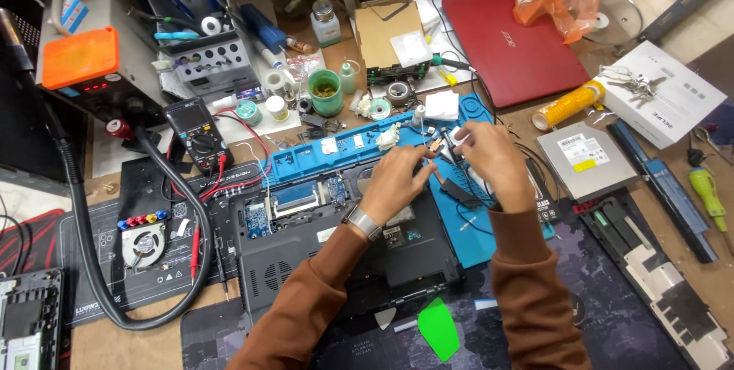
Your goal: Disassembling a laptop to access internal components using a screwdriver and prying tool.
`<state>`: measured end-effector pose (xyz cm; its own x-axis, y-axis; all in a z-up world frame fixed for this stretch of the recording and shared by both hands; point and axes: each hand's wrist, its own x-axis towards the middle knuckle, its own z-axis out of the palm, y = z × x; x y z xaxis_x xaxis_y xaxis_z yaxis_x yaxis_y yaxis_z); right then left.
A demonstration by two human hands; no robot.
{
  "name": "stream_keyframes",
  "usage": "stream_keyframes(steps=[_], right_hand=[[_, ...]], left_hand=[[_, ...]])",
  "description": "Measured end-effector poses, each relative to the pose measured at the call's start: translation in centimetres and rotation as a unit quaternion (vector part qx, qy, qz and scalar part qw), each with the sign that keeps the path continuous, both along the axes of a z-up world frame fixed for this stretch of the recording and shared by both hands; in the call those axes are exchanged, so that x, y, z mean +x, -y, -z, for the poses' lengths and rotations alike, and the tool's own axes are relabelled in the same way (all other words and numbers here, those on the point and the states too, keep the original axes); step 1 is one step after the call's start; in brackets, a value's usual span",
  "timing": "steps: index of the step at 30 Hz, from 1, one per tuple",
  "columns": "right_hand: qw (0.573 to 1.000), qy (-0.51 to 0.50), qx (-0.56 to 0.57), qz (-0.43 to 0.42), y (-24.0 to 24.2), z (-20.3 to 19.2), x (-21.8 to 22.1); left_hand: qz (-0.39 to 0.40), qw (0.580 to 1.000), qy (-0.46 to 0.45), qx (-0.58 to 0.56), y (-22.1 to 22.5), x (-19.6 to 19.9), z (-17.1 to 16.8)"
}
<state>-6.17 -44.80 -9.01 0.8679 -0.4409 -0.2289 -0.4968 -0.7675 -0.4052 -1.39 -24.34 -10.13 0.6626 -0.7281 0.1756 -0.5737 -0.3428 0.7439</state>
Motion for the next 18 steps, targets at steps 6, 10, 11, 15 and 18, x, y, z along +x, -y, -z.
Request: stream_keyframes(steps=[6, 10, 11, 15, 18], right_hand=[[1.000, -0.019, 0.003, 0.008, -1.3, 0.7, 0.7], [0.999, -0.036, 0.006, -0.006, -1.6, 0.3, 1.0], [0.999, -0.037, -0.004, -0.011, -1.2, 1.0, 1.2], [0.998, -0.043, -0.031, -0.039, -0.9, 1.0, 1.1], [0.999, -0.001, -0.009, -0.035, -2.3, -1.7, 0.5]], left_hand=[[-0.016, 1.000, -0.012, 0.003, 0.4, -0.1, 0.3], [-0.015, 0.999, -0.032, -0.009, -0.1, 0.0, -0.3], [-0.014, 0.999, -0.037, -0.020, -0.1, 0.0, -0.1], [-0.024, 0.998, -0.048, -0.044, -0.3, -0.1, 0.1], [-0.021, 0.998, -0.032, -0.044, -0.5, -0.2, 0.3]])
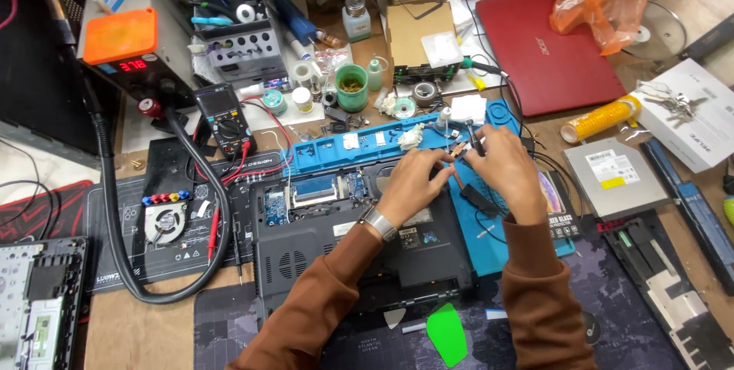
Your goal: Disassembling a laptop to access internal components using a screwdriver and prying tool.
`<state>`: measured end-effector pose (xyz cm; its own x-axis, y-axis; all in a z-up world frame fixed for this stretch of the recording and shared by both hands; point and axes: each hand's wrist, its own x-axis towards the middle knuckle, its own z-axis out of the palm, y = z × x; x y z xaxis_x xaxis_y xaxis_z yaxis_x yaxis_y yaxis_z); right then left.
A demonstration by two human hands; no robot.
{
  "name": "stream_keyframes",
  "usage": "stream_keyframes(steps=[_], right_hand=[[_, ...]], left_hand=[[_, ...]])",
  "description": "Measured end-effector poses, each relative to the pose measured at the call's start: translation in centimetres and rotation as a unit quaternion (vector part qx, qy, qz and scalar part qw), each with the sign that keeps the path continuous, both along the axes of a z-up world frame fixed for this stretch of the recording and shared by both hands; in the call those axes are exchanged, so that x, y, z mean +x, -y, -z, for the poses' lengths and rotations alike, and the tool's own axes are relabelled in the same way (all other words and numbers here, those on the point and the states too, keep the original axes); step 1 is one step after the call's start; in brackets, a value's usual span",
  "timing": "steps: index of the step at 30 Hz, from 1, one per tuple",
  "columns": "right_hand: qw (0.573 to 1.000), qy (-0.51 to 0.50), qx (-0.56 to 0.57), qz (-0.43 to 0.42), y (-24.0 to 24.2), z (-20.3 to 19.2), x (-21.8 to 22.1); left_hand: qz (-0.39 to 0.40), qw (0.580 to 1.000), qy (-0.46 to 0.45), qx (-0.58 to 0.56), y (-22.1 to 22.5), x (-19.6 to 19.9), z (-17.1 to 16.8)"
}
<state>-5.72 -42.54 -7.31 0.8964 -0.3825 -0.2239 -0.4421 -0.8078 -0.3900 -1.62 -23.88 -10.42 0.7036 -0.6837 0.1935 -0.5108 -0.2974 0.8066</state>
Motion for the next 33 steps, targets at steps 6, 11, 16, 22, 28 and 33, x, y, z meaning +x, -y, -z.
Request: stream_keyframes(steps=[6, 11, 16, 22, 28, 33], right_hand=[[0.975, 0.163, 0.153, 0.002, -0.9, -1.8, -0.4], [0.906, 0.259, 0.335, 0.001, -3.6, -3.1, -0.3], [0.875, 0.285, 0.392, -0.009, -5.7, -2.6, 0.5], [0.859, 0.291, 0.420, -0.034, -8.7, -1.0, 1.1], [0.842, 0.310, 0.439, -0.044, -11.1, 0.5, 1.5], [0.845, 0.313, 0.432, -0.048, -12.7, 0.7, 1.3]], left_hand=[[-0.009, 1.000, 0.001, -0.009, -0.3, -0.6, -1.0], [-0.041, 0.998, -0.012, -0.034, -0.3, 0.1, -0.1], [-0.062, 0.996, -0.020, -0.061, -2.8, 0.8, -1.0], [-0.087, 0.995, -0.012, -0.047, -6.7, 1.4, -0.8], [-0.104, 0.994, 0.007, 0.013, -12.4, 4.2, 2.1], [-0.201, 0.962, 0.135, 0.123, -17.5, 7.9, 3.0]])
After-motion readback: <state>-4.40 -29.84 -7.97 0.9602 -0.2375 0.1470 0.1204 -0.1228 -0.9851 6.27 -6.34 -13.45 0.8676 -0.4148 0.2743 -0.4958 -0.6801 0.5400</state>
